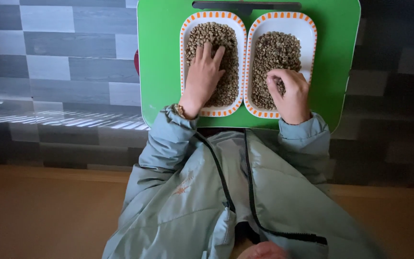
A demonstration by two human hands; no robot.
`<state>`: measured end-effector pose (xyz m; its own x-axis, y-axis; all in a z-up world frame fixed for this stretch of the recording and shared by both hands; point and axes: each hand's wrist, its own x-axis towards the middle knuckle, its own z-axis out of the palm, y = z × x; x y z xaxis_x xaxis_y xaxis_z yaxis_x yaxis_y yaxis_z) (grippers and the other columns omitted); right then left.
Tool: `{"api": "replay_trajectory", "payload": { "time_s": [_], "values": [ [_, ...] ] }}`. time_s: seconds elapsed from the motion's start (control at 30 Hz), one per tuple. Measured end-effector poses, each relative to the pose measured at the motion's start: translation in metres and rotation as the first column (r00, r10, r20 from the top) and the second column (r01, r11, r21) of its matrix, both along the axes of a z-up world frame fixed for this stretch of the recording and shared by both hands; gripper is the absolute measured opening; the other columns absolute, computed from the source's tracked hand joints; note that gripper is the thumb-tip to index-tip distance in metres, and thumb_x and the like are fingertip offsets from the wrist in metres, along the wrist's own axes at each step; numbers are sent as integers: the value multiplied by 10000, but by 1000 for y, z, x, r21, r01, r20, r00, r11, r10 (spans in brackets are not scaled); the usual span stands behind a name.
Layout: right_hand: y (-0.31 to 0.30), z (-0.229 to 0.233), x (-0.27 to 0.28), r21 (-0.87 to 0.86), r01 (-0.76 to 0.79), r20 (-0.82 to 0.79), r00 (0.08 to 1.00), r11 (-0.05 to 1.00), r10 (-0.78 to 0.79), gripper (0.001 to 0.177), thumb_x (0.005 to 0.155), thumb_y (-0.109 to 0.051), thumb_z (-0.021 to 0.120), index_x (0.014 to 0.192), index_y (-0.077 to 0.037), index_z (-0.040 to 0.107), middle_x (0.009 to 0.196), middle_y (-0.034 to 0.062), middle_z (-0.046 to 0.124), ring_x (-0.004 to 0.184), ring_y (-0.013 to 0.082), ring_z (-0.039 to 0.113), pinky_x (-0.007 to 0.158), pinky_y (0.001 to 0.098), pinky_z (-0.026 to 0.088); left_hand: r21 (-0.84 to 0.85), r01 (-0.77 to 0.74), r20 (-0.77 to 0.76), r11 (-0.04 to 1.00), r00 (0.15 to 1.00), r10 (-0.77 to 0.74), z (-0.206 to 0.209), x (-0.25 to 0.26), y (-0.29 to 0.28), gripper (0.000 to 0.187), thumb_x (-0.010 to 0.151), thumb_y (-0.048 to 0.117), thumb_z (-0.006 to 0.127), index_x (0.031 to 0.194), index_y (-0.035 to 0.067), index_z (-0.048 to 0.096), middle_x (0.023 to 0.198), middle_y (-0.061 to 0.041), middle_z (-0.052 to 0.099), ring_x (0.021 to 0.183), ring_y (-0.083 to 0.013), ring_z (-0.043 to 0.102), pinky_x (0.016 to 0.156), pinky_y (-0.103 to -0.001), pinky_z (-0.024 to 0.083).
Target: Manually sorting green coffee beans in trays to identify and remove defects
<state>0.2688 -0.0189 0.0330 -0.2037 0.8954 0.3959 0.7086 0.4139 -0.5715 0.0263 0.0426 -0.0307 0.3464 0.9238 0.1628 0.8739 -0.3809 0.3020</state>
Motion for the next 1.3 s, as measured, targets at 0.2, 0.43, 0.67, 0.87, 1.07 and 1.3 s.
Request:
{"api": "replay_trajectory", "payload": {
  "time_s": [0.2,0.43,0.67,0.87,1.07,1.3],
  "values": [
    [3,-30,17,-37,-31,25,999,999,32,100,1062,-46,695,1155,-77,717,992,67,751,925,280,722,902,433,544,-4,190,64,982,980,-189,-2,-15,-15,242,944,80,650,1172,147,610,1050,-69,518,1012,-295,597,765,-383,515],
    [20,-10,-42,-65,-307,115,943,950,312,509,851,-78,866,1301,-24,634,1096,200,691,1064,409,661,911,529,529,80,174,105,981,978,-182,33,-24,-40,176,1017,110,589,1169,198,608,973,11,556,970,-181,629,797,-295,500],
    [42,-30,-79,-192,-272,580,743,943,333,802,744,-299,938,1366,-1,531,1115,173,522,1072,311,517,860,446,449,-62,-62,-86,996,995,57,31,-27,-64,480,872,280,823,1238,92,575,1019,-77,578,939,-255,680,693,-380,622],
    [51,-43,-85,-311,-322,512,736,894,443,510,882,-29,815,1309,48,548,1136,212,583,1094,360,616,855,481,571,-54,-68,-129,996,990,60,1,-18,-53,569,810,301,856,1238,96,543,1029,-52,573,959,-243,705,748,-364,630],
    [47,-40,-85,-360,-303,365,825,882,433,329,976,27,714,1261,49,551,1134,194,571,1075,372,642,799,511,603,-66,-16,135,998,990,25,7,-24,-49,298,892,169,724,1147,124,576,922,-58,576,855,-321,722,690,-445,613],
    [42,-13,-90,-337,-311,291,863,889,412,202,1005,49,670,1167,25,552,1103,155,546,1050,356,661,776,482,637,-22,-12,200,1000,980,16,21,-27,-48,159,965,143,651,1104,123,576,878,-57,558,853,-336,706,702,-449,599]
  ]
}}
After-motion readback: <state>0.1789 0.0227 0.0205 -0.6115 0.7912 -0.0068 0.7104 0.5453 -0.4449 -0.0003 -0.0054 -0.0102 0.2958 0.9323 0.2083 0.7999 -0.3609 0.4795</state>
